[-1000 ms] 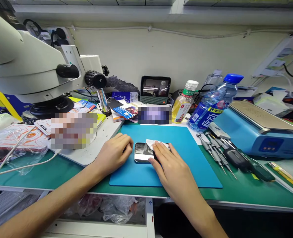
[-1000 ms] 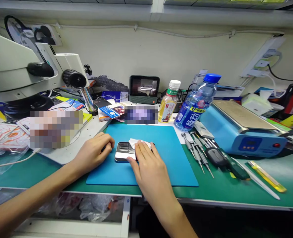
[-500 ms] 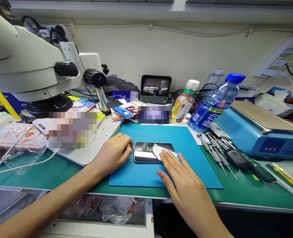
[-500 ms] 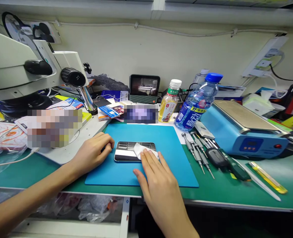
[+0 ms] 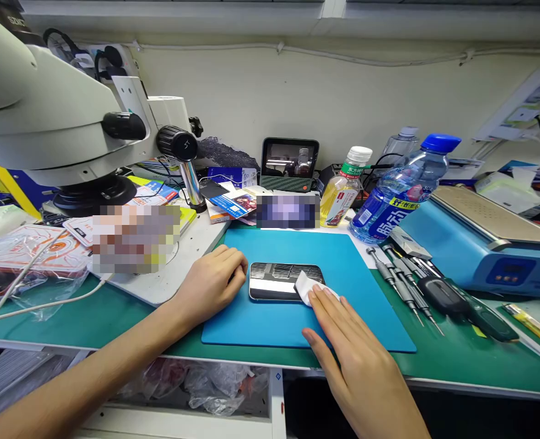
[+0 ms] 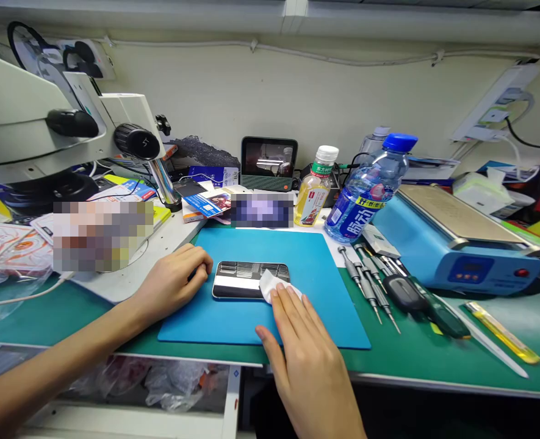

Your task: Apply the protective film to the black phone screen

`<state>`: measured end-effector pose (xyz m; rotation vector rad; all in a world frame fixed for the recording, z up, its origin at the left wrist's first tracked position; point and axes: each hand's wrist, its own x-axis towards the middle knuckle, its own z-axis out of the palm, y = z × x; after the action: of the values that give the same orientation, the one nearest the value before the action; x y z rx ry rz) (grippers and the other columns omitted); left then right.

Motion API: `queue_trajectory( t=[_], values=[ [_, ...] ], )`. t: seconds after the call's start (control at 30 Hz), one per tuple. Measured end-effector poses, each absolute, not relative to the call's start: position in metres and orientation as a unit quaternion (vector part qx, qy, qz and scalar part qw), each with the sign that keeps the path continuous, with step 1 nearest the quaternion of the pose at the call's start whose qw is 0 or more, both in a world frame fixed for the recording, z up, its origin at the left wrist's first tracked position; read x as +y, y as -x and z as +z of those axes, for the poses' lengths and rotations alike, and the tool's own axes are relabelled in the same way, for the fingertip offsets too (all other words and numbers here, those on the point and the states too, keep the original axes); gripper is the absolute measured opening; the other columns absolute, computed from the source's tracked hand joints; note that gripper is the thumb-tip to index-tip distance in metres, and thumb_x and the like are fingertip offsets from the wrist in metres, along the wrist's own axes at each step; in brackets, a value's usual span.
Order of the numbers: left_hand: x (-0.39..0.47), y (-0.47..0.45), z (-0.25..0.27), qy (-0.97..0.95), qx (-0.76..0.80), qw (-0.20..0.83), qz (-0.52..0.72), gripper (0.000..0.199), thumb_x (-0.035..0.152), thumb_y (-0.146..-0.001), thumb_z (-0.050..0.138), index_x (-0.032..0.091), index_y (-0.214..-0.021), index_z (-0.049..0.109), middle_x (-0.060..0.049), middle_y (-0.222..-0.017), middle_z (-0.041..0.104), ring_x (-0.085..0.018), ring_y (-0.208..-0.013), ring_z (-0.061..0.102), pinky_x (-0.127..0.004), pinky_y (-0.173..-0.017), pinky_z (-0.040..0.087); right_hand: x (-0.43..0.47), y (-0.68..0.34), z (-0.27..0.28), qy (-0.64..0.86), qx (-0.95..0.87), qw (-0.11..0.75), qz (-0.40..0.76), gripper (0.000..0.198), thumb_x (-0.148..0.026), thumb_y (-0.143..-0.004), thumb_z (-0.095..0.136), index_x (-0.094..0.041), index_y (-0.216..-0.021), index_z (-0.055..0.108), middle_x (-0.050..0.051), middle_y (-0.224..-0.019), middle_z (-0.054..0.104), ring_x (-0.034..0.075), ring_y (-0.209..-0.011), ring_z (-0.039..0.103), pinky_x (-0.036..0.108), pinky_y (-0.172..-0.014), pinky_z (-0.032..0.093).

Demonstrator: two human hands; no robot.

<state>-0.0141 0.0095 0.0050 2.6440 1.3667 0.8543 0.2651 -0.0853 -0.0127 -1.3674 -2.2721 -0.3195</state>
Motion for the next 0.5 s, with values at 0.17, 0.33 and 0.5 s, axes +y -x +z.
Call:
queue_trajectory(
  t=[0.17, 0.33, 0.5],
  values=[
    [0.009, 0.014, 0.006, -0.854, 0.44, 0.026, 0.275, 0.021, 0.015, -0.103, 0.042, 0.023, -0.089, 0.056, -0.002, -0.085, 0.065, -0.023, -0.083, 0.061, -0.036, -0.073, 0.045, -0.057, -0.265, -0.007, 0.514, -0.826, 0.223, -0.064, 0.051, -0.041, -0.112, 0.043, -0.012, -0.151, 0.057, 0.011, -0.156, 0.058, 0.028, -0.144, 0.057, 0.05, -0.121, 0.049],
    [0.009, 0.013, 0.007, -0.855, 0.436, 0.023, 0.278, 0.022, 0.015, -0.103, 0.042, 0.023, -0.089, 0.056, -0.002, -0.085, 0.066, -0.023, -0.082, 0.061, -0.036, -0.073, 0.045, -0.034, -0.264, -0.004, 0.522, -0.822, 0.223, -0.042, 0.052, -0.042, -0.112, 0.04, -0.011, -0.149, 0.06, 0.012, -0.152, 0.062, 0.027, -0.143, 0.058, 0.049, -0.122, 0.049],
    [0.009, 0.013, 0.007, -0.856, 0.435, 0.025, 0.277, 0.022, 0.015, -0.103, 0.042, 0.023, -0.089, 0.057, -0.002, -0.085, 0.066, -0.022, -0.082, 0.06, -0.035, -0.073, 0.045, -0.061, -0.267, -0.008, 0.51, -0.823, 0.231, -0.094, 0.056, -0.046, -0.11, 0.045, -0.011, -0.152, 0.057, 0.012, -0.155, 0.058, 0.029, -0.142, 0.059, 0.049, -0.119, 0.052]
  ],
)
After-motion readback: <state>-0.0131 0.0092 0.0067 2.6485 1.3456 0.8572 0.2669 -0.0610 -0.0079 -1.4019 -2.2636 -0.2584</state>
